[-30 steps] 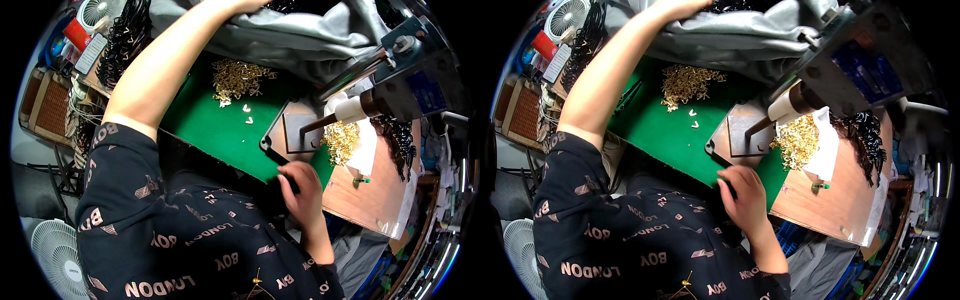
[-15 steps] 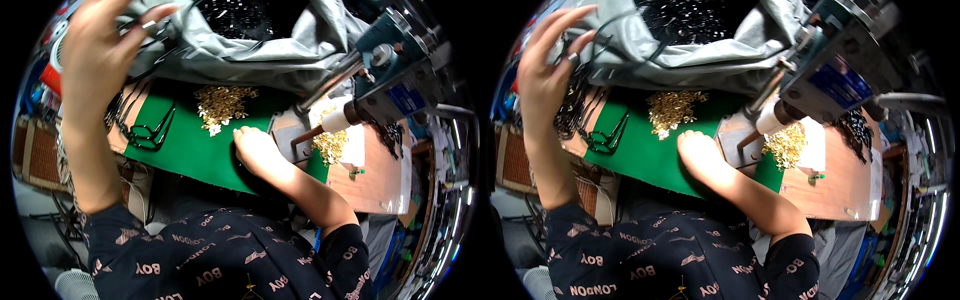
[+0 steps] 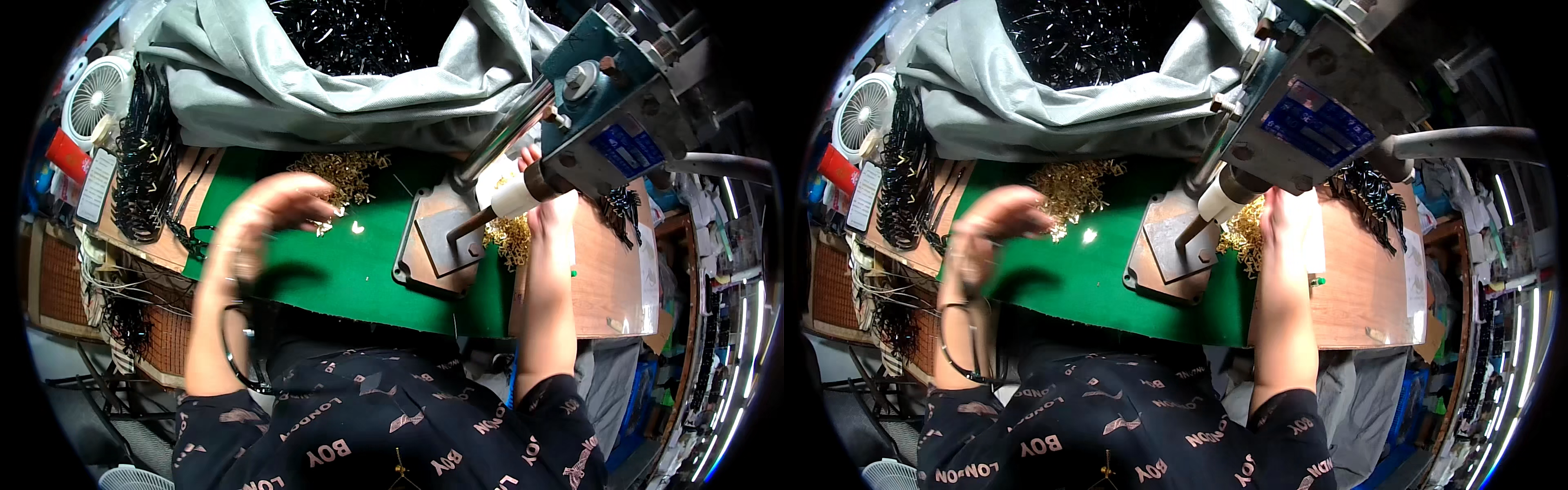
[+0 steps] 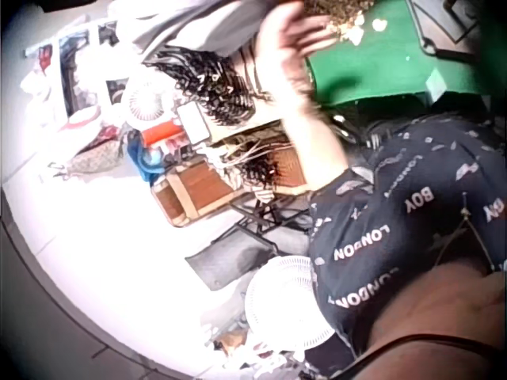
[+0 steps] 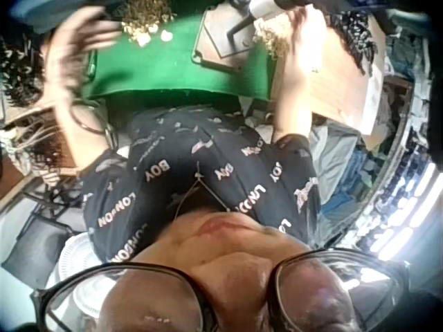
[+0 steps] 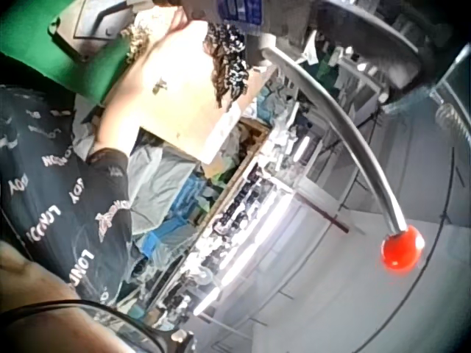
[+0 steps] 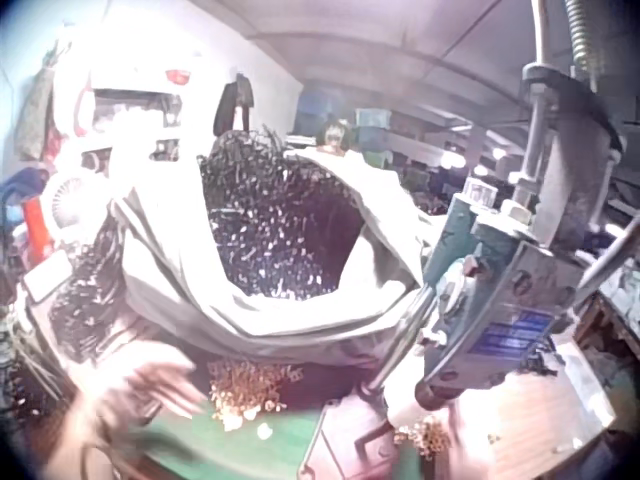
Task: The person repeatedly picks up black eyeglass frames and small gold-colored metal components from a green mat, then uses a vertical press tool to attach the components to the frames. Finished frames are placed into a gray cloth bag. The process is repeated for multiple frames.
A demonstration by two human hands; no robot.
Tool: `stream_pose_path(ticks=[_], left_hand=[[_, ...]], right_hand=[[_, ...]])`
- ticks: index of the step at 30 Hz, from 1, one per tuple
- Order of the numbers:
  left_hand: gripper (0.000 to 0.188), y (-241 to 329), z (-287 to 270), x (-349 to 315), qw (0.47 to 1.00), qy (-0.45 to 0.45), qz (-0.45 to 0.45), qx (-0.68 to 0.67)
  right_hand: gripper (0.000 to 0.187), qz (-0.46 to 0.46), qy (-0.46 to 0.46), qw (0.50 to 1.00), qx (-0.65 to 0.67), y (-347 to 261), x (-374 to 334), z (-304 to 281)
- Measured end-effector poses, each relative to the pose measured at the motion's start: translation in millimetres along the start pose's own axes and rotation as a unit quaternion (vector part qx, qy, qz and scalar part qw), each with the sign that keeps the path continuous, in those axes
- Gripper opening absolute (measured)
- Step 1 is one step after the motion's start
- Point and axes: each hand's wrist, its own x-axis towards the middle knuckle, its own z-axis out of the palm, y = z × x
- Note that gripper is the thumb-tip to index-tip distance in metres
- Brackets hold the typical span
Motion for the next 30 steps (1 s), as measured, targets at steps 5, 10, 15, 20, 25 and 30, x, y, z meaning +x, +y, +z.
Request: stream_pose_path(ticks=[5, 10, 15, 20, 25, 30], left_hand=[[0.08, -65.4, 103.6, 7.9, 0.989, -0.132, -0.041, -0.056], [0.06, -60.9, 142.5, 3.5, 0.987, -0.099, -0.073, -0.104], [0.056, -59.8, 159.9, -2.6, 0.987, -0.084, -0.07, -0.114], [0.057, -46.6, 137.0, -4.4, 0.992, 0.011, 0.05, 0.116], [0.037, 32.3, 51.8, -21.8, 0.983, 0.13, -0.115, -0.057], [0.043, 52.0, 39.0, -28.8, 0.958, 0.285, 0.025, 0.002]], right_hand=[[0.021, 0.153, -0.055, 0.974, 0.16, 38.4, 42.7, 46.7], [0.008, 0.188, 0.0, 0.964, 0.19, 19.2, 28.8, 73.7], [0.003, 0.176, 0.017, 0.975, 0.134, 15.9, 18.5, 110.6], [0.015, 0.111, -0.097, 0.985, 0.091, -8.7, 32.8, 53.1], [0.02, 0.052, -0.077, 0.994, -0.061, -49.0, -35.2, 5.9], [0.026, 0.177, -0.104, 0.961, -0.187, -59.2, -97.7, 0.2]])
